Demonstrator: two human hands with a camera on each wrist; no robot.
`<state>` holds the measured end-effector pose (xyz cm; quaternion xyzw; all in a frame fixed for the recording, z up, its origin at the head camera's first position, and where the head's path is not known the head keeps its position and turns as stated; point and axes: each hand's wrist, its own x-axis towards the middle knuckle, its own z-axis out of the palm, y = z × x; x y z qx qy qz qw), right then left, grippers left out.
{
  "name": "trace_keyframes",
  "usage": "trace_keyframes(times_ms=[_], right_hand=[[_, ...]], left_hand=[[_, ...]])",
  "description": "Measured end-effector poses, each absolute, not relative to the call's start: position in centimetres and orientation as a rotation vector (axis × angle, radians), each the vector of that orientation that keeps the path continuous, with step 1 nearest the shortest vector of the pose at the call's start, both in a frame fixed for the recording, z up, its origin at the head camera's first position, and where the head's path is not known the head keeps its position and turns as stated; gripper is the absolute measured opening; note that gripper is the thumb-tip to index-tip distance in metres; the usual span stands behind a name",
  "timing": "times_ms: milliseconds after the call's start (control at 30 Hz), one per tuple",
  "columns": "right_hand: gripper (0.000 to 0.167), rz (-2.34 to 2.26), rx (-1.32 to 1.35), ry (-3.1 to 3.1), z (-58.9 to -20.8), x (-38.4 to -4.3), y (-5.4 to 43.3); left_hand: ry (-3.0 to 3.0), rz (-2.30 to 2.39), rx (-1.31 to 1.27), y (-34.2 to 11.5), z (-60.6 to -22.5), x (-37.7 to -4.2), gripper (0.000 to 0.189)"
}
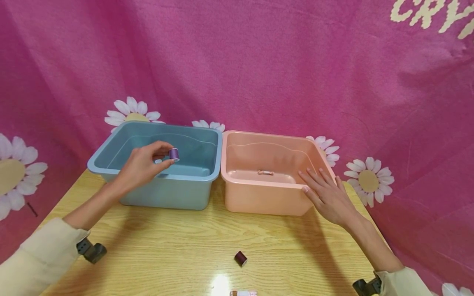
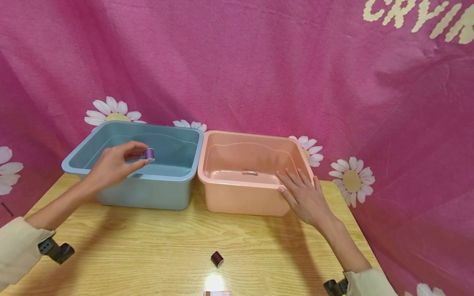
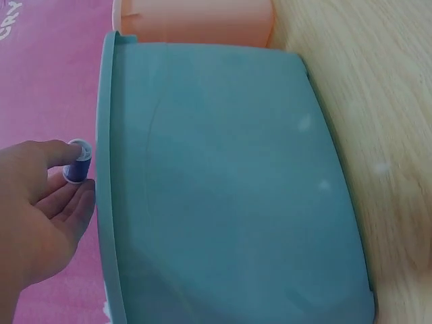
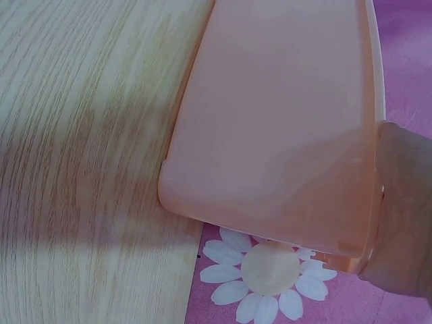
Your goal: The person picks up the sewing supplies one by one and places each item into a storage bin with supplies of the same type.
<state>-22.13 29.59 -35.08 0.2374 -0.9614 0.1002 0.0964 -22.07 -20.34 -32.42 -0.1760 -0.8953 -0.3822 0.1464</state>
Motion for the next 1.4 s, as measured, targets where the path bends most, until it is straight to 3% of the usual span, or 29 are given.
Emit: trace_keyframes(times_ms=[1400], right_hand=[[0.051, 0.275, 0.710, -2.835, -35.0, -22.1, 29.6]], left_hand=[[-2.886, -1.032, -0.458, -22.1, -32.6, -27.3, 0.033]])
